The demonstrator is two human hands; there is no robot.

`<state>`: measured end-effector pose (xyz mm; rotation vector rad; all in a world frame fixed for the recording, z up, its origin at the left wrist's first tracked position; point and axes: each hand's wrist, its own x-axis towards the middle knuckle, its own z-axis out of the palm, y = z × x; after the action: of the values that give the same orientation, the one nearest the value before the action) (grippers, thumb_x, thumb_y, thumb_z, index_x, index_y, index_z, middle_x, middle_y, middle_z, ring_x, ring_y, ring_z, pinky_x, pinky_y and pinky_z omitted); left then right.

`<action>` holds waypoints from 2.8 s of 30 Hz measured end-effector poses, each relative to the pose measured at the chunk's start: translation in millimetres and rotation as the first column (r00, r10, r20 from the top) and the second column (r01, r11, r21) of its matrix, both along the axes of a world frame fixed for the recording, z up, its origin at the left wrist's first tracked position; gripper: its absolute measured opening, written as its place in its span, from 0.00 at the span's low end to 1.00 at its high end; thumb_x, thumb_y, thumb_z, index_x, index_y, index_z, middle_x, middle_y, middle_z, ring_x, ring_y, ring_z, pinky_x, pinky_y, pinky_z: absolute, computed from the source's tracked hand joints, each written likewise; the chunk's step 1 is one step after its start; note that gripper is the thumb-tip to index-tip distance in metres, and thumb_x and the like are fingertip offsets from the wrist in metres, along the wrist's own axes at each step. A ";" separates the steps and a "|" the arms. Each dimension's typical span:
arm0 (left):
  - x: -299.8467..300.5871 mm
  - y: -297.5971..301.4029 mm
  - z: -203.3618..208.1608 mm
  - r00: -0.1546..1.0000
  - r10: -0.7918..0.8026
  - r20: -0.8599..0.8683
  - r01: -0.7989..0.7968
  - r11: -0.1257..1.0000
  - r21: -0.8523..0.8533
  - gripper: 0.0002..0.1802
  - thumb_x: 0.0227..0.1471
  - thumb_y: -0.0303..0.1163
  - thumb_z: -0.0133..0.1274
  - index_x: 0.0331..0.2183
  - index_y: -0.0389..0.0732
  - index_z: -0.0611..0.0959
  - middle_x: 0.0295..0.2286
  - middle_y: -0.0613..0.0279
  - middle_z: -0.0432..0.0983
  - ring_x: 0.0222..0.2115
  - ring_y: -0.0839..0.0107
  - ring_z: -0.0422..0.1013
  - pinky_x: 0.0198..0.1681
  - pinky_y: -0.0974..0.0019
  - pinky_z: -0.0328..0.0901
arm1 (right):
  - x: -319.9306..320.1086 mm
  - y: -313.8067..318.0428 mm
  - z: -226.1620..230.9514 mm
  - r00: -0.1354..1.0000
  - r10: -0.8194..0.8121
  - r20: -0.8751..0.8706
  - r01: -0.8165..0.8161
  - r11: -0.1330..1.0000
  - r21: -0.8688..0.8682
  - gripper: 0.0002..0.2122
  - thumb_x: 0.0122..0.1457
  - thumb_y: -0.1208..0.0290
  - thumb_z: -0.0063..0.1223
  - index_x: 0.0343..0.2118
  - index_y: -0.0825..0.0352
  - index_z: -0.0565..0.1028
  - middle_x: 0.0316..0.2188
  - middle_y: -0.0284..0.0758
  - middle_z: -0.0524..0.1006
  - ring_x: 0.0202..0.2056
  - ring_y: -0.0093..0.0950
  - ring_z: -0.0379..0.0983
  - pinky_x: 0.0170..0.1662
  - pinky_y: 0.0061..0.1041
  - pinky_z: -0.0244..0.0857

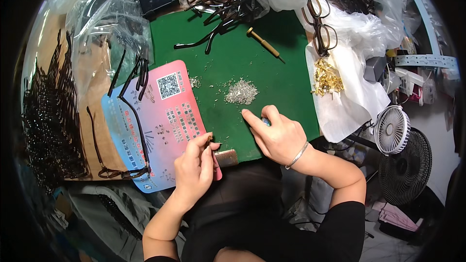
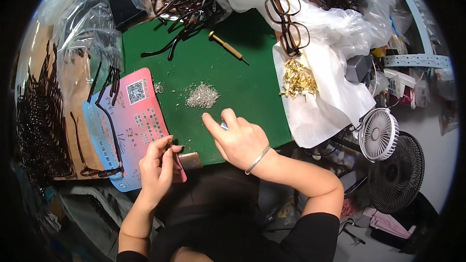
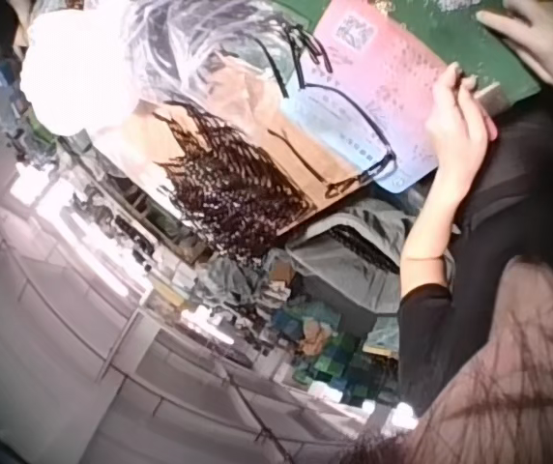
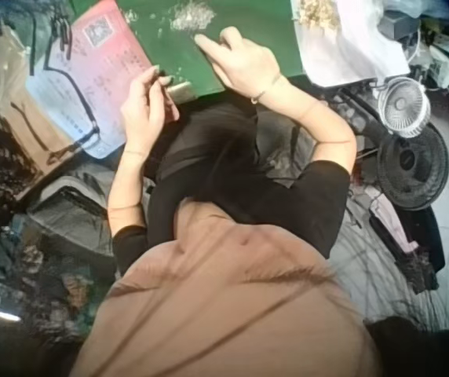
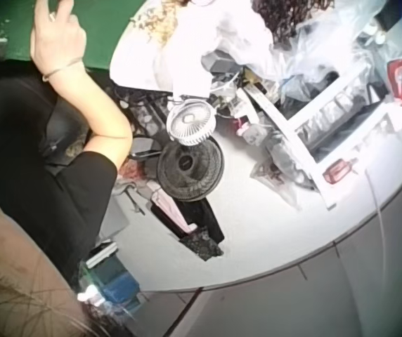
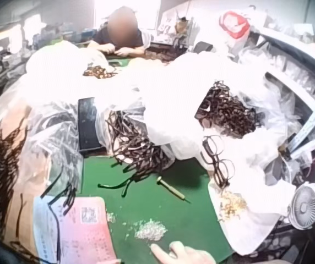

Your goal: The person assembles eyeglasses by inserting small screws into the hinge area of the frames using a screwdriver. They repeatedly pick up frames, align the screws, and tighten them before placing the finished units aside.

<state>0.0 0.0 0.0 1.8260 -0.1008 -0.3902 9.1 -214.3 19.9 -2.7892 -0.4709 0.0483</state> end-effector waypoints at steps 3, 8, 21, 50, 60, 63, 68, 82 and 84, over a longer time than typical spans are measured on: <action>-0.7 0.3 9.5 0.997 0.015 -0.081 -0.018 0.999 -0.038 0.12 0.53 0.19 0.41 0.42 0.31 0.70 0.29 0.55 0.77 0.19 0.79 0.71 0.23 0.75 0.67 | 0.5 2.7 2.2 1.000 -0.017 -0.001 0.017 1.000 -0.010 0.17 0.48 0.74 0.54 0.44 0.60 0.72 0.27 0.36 0.66 0.21 0.29 0.70 0.20 0.25 0.64; -2.5 14.2 13.7 0.955 0.099 -0.278 -0.143 0.979 -0.142 0.12 0.53 0.17 0.41 0.41 0.30 0.70 0.30 0.58 0.78 0.18 0.83 0.69 0.20 0.78 0.65 | 6.6 5.5 -1.2 1.000 -0.017 -0.003 0.017 1.000 -0.001 0.17 0.48 0.74 0.54 0.43 0.60 0.72 0.27 0.34 0.66 0.20 0.29 0.70 0.19 0.25 0.64; -1.8 12.7 0.2 0.996 0.070 -0.048 -0.069 0.998 0.008 0.11 0.50 0.18 0.45 0.39 0.30 0.73 0.27 0.55 0.78 0.28 0.76 0.75 0.30 0.75 0.68 | 6.8 5.8 -8.3 0.988 0.133 0.075 -0.116 0.973 -0.200 0.20 0.45 0.73 0.51 0.46 0.59 0.69 0.27 0.36 0.64 0.17 0.28 0.66 0.16 0.23 0.64; -6.0 -2.0 -7.5 0.902 0.003 0.431 -0.155 0.936 0.317 0.12 0.46 0.18 0.49 0.37 0.29 0.75 0.24 0.50 0.76 0.23 0.61 0.75 0.25 0.66 0.69 | 19.7 50.1 15.6 0.649 0.311 -0.695 0.109 0.865 0.489 0.14 0.58 0.71 0.41 0.46 0.68 0.67 0.37 0.43 0.73 0.40 0.40 0.68 0.45 0.33 0.62; -2.5 -4.2 2.1 0.918 -0.047 0.394 -0.095 0.939 0.331 0.12 0.48 0.18 0.47 0.38 0.32 0.74 0.25 0.50 0.76 0.25 0.60 0.75 0.27 0.65 0.69 | 7.6 46.3 17.4 0.740 0.242 -0.628 0.055 0.908 0.415 0.16 0.56 0.67 0.44 0.48 0.63 0.65 0.34 0.44 0.68 0.32 0.43 0.71 0.37 0.35 0.68; -2.6 -1.1 6.8 0.966 -0.024 0.258 -0.044 0.965 0.257 0.13 0.51 0.19 0.45 0.41 0.34 0.73 0.26 0.53 0.77 0.25 0.63 0.76 0.28 0.66 0.69 | 5.6 30.2 22.1 0.755 0.260 -0.602 0.033 0.901 0.432 0.18 0.56 0.66 0.45 0.50 0.63 0.63 0.35 0.44 0.68 0.33 0.42 0.71 0.36 0.34 0.68; 10.3 -0.9 24.3 0.982 -0.056 0.179 0.025 0.985 0.171 0.16 0.52 0.19 0.44 0.45 0.34 0.70 0.29 0.54 0.76 0.27 0.68 0.73 0.31 0.69 0.67 | -0.4 -3.5 12.0 0.884 0.155 -0.442 0.031 0.922 0.386 0.16 0.56 0.67 0.45 0.47 0.65 0.64 0.33 0.42 0.67 0.28 0.42 0.71 0.32 0.36 0.69; 206.3 -69.2 -15.3 0.702 -0.379 0.603 -0.182 0.723 0.666 0.10 0.45 0.30 0.54 0.31 0.40 0.72 0.26 0.52 0.71 0.28 0.50 0.70 0.29 0.52 0.65 | -3.7 -22.7 -4.3 0.906 0.180 -0.383 0.061 0.840 0.539 0.14 0.56 0.65 0.47 0.42 0.66 0.67 0.31 0.40 0.70 0.31 0.38 0.71 0.33 0.32 0.67; 207.2 -58.3 1.9 0.607 -0.435 0.665 -0.181 0.739 0.649 0.09 0.44 0.31 0.53 0.28 0.39 0.71 0.26 0.51 0.71 0.26 0.50 0.71 0.27 0.53 0.66 | -3.1 -22.4 -4.3 0.891 0.182 -0.416 0.076 0.843 0.532 0.14 0.56 0.63 0.46 0.41 0.66 0.68 0.32 0.41 0.70 0.33 0.39 0.71 0.36 0.33 0.66</action>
<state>207.2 -58.3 1.9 2.6188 -0.8361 0.4054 6.0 -236.7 15.6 -2.1115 -0.3688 0.4942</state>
